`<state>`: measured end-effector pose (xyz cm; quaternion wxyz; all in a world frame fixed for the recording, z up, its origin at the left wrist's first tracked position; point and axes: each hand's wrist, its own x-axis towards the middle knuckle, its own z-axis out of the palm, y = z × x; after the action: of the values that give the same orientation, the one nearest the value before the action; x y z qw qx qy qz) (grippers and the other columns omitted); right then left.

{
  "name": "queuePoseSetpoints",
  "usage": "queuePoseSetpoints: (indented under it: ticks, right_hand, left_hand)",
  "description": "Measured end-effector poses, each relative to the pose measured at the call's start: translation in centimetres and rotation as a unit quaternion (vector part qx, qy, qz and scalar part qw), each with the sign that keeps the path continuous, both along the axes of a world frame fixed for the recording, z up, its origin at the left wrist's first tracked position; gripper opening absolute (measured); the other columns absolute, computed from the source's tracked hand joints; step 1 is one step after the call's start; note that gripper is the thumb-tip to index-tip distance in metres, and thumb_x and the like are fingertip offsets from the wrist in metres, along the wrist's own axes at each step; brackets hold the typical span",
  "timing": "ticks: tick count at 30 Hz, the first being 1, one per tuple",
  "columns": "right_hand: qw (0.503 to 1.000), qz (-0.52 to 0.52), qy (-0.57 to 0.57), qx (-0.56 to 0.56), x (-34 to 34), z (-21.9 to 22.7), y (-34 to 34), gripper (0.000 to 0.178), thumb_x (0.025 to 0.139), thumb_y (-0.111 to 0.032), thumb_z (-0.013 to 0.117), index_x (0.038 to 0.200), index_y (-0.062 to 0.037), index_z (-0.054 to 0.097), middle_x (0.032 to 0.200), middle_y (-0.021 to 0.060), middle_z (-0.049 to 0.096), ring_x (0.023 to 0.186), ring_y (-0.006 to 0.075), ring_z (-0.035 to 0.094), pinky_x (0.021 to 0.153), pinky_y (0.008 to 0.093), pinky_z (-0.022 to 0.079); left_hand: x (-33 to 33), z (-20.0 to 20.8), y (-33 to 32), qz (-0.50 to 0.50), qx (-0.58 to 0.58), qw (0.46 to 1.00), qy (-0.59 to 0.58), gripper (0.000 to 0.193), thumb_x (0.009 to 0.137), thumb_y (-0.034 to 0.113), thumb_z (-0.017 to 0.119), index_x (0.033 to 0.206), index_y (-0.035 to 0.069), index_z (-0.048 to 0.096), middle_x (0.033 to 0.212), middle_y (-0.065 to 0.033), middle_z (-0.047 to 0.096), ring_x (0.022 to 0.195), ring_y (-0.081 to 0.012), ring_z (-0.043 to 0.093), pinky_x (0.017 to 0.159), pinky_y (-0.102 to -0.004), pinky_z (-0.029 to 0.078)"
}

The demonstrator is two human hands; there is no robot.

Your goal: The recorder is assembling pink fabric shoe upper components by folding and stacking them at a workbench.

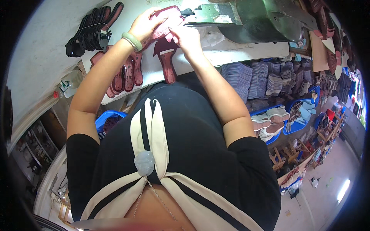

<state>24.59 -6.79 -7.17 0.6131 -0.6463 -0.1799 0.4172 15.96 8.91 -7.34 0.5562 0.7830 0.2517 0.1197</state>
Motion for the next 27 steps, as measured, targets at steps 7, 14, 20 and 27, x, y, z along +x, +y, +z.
queuePoseSetpoints:
  ticks: [7,14,20,27]
  right_hand:
    - [0.999,-0.014,-0.040,0.026,0.8,0.4,0.1,0.018,0.079,-0.021,0.068,0.067,-0.0090,0.062,0.055,-0.0063,0.044,0.047,0.0037,0.030,0.044,0.0212,0.020]
    - [0.990,0.013,-0.141,0.003,2.3,-0.7,-0.2,0.019,0.082,-0.019,0.063,0.088,-0.0020,0.070,0.074,0.0049,0.066,0.062,0.0092,0.055,0.059,0.0241,0.044]
    - [0.985,0.082,-0.150,0.020,2.1,-1.9,-3.3,0.027,0.084,-0.026,0.063,0.097,-0.0023,0.066,0.085,0.0030,0.063,0.075,0.0112,0.057,0.069,0.0258,0.048]
    - [1.000,0.005,0.011,-0.017,-0.1,-3.2,-5.3,0.017,0.084,-0.020,0.066,0.090,-0.0042,0.066,0.077,-0.0042,0.058,0.067,0.0040,0.046,0.060,0.0198,0.035]
  left_hand:
    - [-0.3,0.7,-2.5,0.118,0.096,0.986,0.060,0.043,0.080,0.031,0.067,0.113,0.004,0.058,0.102,-0.0119,0.064,0.091,-0.0197,0.061,0.083,-0.0293,0.047]
    - [-0.3,-0.1,-3.0,0.152,0.115,0.980,0.065,0.046,0.079,0.034,0.067,0.114,0.005,0.058,0.103,-0.0133,0.065,0.094,-0.0231,0.062,0.084,-0.0313,0.047]
    - [-0.6,0.2,-4.1,0.097,0.141,0.983,0.070,0.048,0.081,0.040,0.063,0.112,0.004,0.058,0.106,-0.0175,0.062,0.099,-0.0306,0.059,0.086,-0.0360,0.046]
    - [-0.1,1.1,-4.6,0.143,0.146,0.973,0.107,0.055,0.076,0.048,0.065,0.104,0.002,0.055,0.097,-0.0219,0.063,0.092,-0.0365,0.061,0.082,-0.0408,0.047]
